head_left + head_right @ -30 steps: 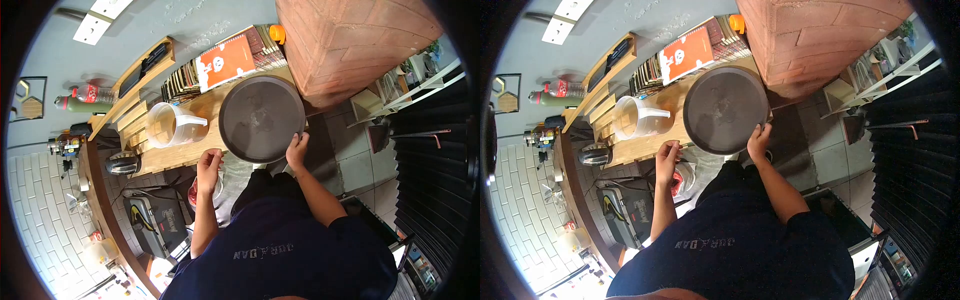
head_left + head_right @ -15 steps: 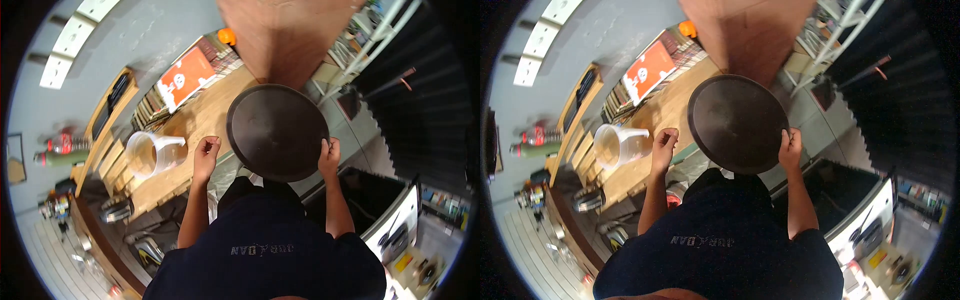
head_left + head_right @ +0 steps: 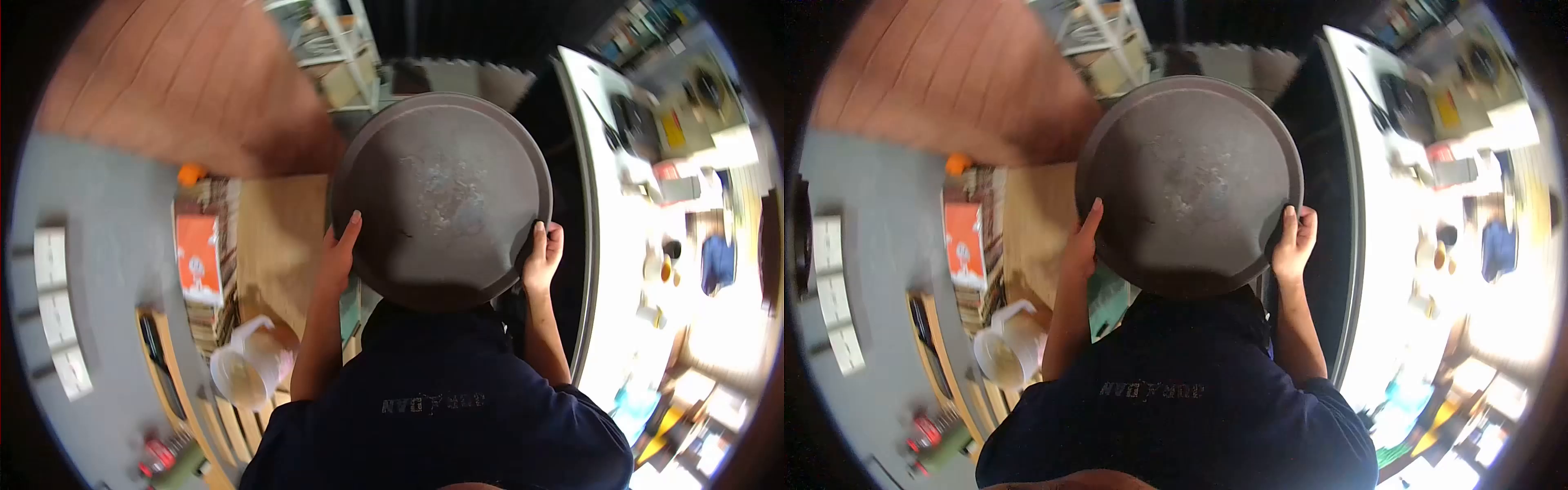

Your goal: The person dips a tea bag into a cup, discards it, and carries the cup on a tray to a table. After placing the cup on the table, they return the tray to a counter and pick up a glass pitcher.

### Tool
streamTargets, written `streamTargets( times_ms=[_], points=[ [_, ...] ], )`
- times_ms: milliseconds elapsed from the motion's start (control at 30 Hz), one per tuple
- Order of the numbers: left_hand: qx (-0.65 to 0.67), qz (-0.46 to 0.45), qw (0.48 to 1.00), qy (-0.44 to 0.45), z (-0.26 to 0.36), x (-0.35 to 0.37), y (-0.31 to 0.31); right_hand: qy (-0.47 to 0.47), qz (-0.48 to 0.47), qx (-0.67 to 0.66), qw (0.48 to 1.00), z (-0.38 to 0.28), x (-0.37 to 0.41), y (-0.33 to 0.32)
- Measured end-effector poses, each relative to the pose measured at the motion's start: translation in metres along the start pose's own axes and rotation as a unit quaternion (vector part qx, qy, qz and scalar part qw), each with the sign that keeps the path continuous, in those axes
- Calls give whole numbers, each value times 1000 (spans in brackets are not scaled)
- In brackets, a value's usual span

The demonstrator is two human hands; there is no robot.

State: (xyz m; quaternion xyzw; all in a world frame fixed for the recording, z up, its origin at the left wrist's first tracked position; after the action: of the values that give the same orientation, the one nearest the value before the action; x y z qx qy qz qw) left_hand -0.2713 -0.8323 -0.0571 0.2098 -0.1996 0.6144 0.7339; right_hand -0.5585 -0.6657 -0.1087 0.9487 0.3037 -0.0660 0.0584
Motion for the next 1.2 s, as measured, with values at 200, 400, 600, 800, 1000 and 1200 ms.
streamTargets(
  times_ms=[200, 400, 600, 800, 1000, 1200],
  points=[
    [-12, -177, 981, 77, -13, -15, 91, 41, 149, 18, 988, -24, 47, -92],
    [-123, -241, 960, 77, -41, 1, 207, 118, 238, 167, 949, -29, 80, -197],
    [-203, -285, 935, 54, -89, 24, 300, 154, 241, 370, 884, -46, 89, -282],
    [3, -335, 898, -286, -100, 25, 342, 181, 223, 392, 874, -42, 85, -323],
    [-246, -364, 898, 18, -117, 25, 365, 196, 222, 417, 860, -37, 89, -331],
    [-246, -404, 881, -22, -130, -5, 379, 239, 248, 453, 822, -40, 87, -321]
  ],
)
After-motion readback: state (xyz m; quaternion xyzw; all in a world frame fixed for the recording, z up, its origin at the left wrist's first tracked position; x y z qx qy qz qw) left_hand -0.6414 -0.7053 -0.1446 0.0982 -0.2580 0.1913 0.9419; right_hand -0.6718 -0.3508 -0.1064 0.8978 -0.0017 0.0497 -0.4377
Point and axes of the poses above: each hand's wrist, its own x-axis away from the middle knuckle, its own y-axis out of the palm, z = x × y, the point moved 3 cm from there along -x, towards the middle knuckle, and after that the axes turned 2 degrees about -y, right-handed, at the moved point
